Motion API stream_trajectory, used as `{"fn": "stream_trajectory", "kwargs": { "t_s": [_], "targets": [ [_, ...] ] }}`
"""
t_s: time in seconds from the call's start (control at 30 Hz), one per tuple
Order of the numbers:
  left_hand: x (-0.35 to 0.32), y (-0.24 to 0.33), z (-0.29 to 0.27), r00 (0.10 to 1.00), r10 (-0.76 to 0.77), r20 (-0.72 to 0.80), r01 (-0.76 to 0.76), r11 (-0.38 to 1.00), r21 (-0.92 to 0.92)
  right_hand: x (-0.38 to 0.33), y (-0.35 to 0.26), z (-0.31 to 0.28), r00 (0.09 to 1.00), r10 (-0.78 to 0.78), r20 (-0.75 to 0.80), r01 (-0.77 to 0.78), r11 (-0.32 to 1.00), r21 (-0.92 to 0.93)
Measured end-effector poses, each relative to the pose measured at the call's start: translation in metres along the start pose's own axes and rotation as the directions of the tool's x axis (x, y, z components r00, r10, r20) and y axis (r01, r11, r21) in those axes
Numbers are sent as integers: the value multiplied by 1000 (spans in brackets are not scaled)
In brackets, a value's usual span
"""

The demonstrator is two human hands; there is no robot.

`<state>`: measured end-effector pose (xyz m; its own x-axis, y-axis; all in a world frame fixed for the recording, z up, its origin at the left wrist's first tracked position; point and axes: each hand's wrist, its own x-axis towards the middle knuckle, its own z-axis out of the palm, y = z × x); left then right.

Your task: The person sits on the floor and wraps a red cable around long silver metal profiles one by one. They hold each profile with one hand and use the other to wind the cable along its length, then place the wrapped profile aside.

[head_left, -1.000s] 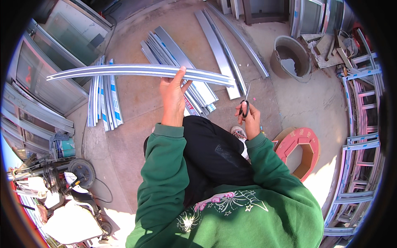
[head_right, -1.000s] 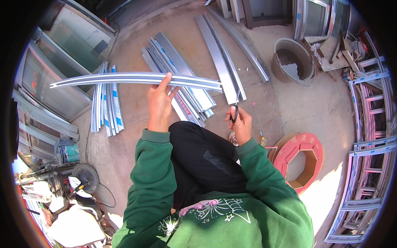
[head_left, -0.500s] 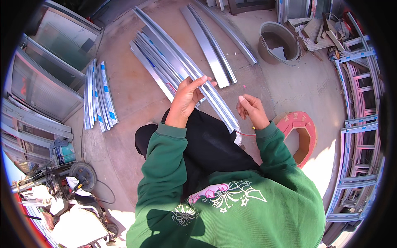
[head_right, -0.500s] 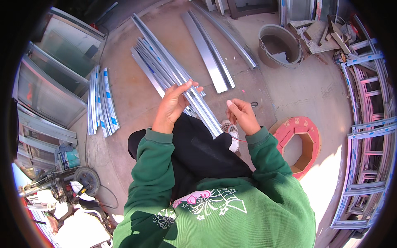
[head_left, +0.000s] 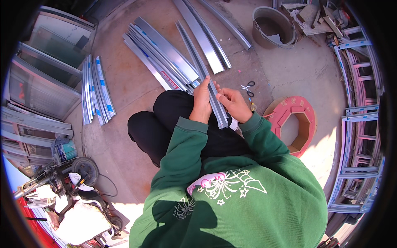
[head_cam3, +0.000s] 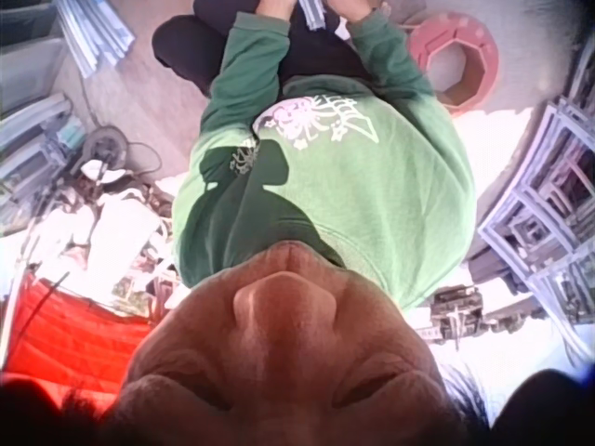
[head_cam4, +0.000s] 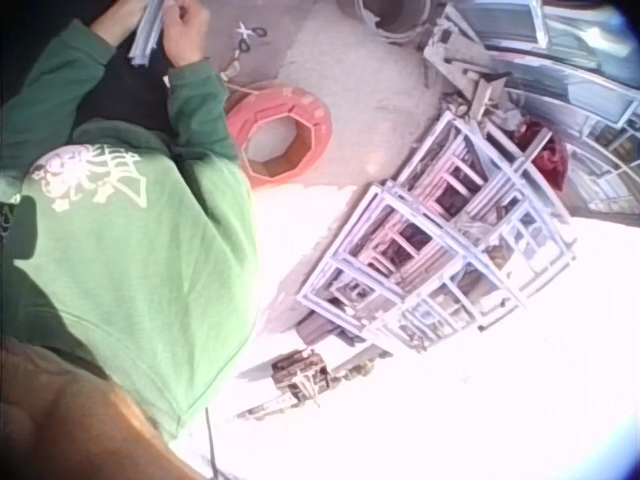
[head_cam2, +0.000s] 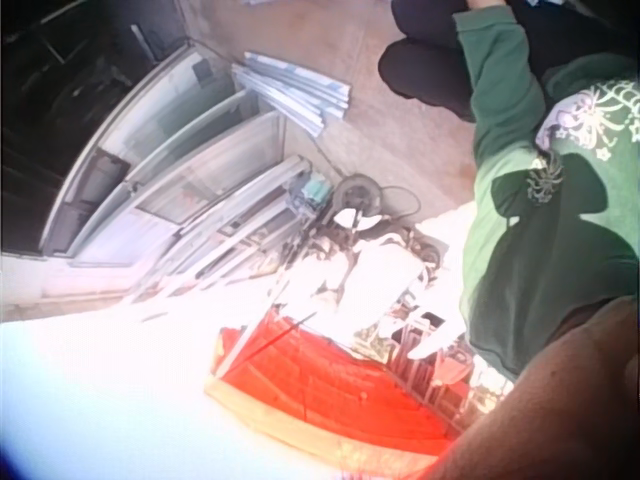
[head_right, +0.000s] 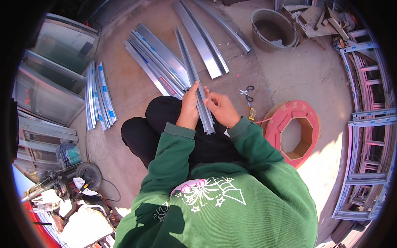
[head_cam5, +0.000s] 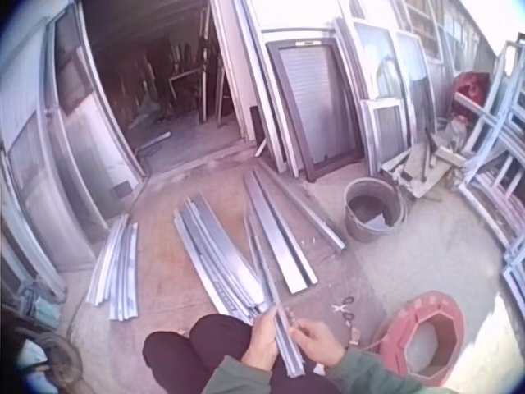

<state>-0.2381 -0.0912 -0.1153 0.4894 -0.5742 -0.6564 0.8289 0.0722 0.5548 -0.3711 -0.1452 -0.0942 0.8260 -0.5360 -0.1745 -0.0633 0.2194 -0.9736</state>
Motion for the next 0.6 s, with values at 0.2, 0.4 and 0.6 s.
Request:
{"fn": "stream_trajectory", "kwargs": {
  "t_s": [0.2, 0.4, 0.6],
  "targets": [
    [4, -9, -9, 996, 89, -28, -90, 996, -18, -2, 2, 8, 999, -39, -24, 40, 998, 38],
    [13, -12, -19, 996, 87, 37, -85, 995, -53, -10, -5, 10, 999, -36, -21, 36, 999, 15],
    [17, -10, -23, 996, 50, 77, -45, 997, -68, -9, 0, 11, 999, -10, -35, 10, 1000, 22]
  ]
}}
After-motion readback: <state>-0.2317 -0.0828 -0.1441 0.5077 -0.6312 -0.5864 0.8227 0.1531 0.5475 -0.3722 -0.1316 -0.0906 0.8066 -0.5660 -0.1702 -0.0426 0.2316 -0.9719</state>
